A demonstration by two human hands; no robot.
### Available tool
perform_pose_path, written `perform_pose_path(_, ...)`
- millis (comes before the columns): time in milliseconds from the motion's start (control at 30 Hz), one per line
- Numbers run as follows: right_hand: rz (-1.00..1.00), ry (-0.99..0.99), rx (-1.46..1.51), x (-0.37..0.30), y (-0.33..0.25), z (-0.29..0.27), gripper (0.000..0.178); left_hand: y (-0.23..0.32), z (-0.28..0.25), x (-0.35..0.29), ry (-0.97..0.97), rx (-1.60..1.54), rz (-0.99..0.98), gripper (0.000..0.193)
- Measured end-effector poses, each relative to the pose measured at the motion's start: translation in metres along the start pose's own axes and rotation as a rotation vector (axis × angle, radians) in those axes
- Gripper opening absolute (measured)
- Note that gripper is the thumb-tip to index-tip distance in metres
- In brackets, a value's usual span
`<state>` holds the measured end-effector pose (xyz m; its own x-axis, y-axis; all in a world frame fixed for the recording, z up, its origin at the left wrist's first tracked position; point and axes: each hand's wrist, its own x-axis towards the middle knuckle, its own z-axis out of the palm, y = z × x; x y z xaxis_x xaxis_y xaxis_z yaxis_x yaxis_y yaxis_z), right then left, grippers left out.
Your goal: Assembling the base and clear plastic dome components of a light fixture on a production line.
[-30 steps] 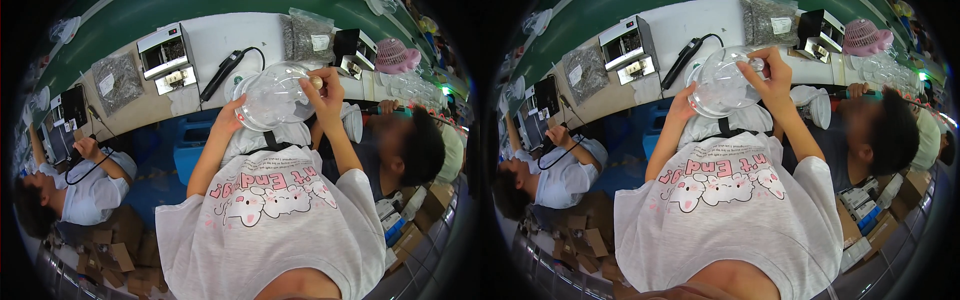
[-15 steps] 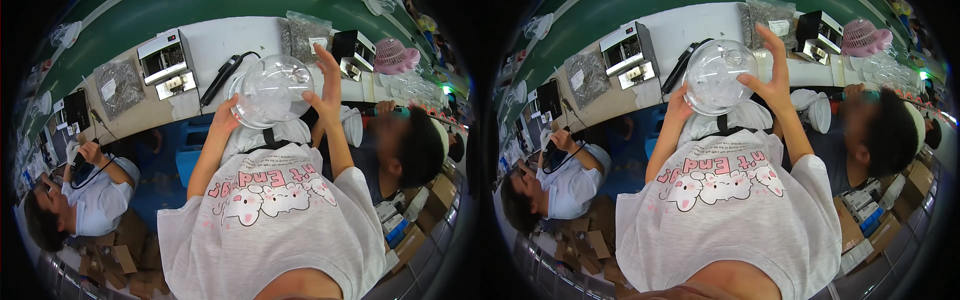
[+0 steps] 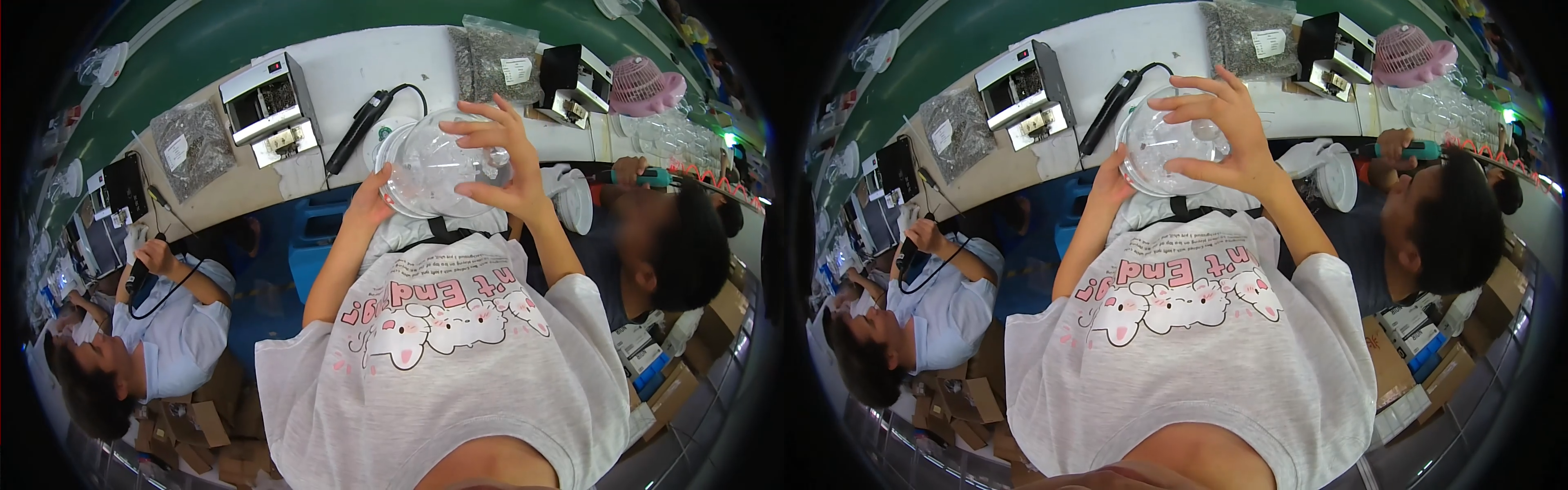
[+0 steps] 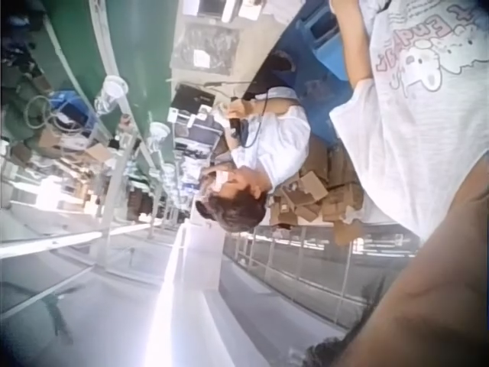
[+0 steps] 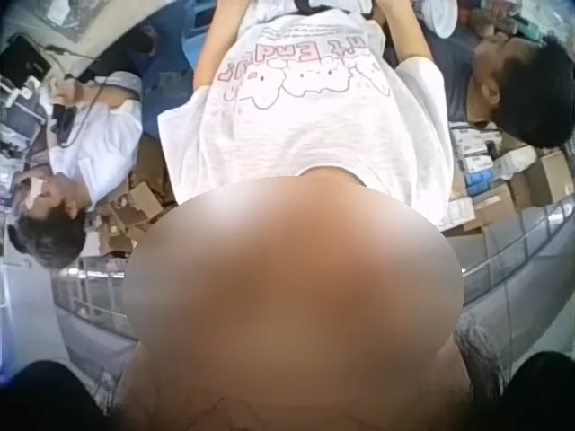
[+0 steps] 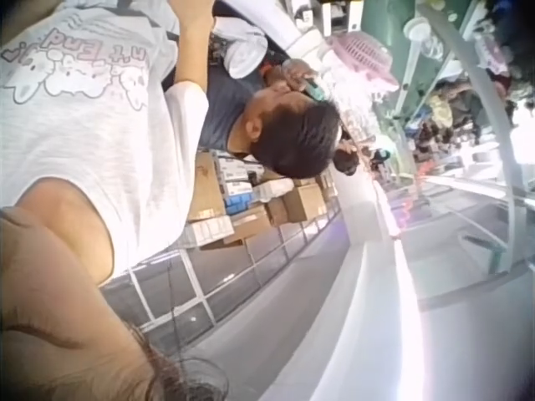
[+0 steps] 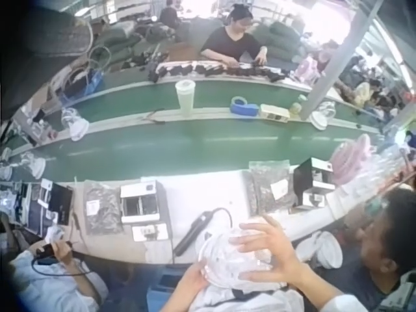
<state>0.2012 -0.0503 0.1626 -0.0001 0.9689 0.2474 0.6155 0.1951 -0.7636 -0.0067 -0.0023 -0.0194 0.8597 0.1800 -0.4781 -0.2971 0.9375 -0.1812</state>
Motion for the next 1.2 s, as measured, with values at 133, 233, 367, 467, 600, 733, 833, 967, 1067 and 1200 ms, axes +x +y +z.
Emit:
perform_pose_path(133,-0.054,0.328,0.59,-0.009,0.011,0.015,0.054,0.004,0.0,0.001,-0.092,0.187,0.1,0.056)
perform_pose_path(233,0.511,0.648,0.599,-0.016,0.04,0.012,0.051,0.008,0.005,0.002,-0.15,0.313,0.15,0.066)
perform_pose_path(367,1.161,0.315,1.321,-0.071,0.109,0.059,0.043,0.014,0.001,0.007,-0.156,0.423,0.145,0.073)
perform_pose_path(467,1.201,0.289,1.39,-0.051,0.067,0.067,0.041,0.019,-0.007,-0.001,-0.143,0.494,0.173,0.075)
perform_pose_path(600,1.138,0.381,1.169,-0.071,0.089,0.089,0.031,0.024,-0.002,-0.002,-0.229,0.667,0.174,0.076)
perform_pose_path(733,1.032,0.437,1.097,-0.085,0.104,0.1,0.028,0.025,0.003,-0.008,-0.164,0.726,0.177,0.072)
perform_pose_path(833,1.063,0.55,0.993,-0.08,0.097,0.103,0.027,0.017,0.009,-0.014,-0.019,0.677,0.292,0.07)
perform_pose_path(967,1.051,0.553,0.889,-0.076,0.09,0.111,0.027,0.007,0.001,-0.021,0.168,0.866,0.392,0.078)
perform_pose_path(1067,1.028,0.474,0.972,-0.087,0.089,0.114,0.027,0.001,0.011,-0.029,0.238,1.033,0.36,0.088)
perform_pose_path(1200,1.016,0.499,0.947,-0.088,0.064,0.11,0.024,-0.007,0.012,-0.045,0.261,0.96,0.324,0.106)
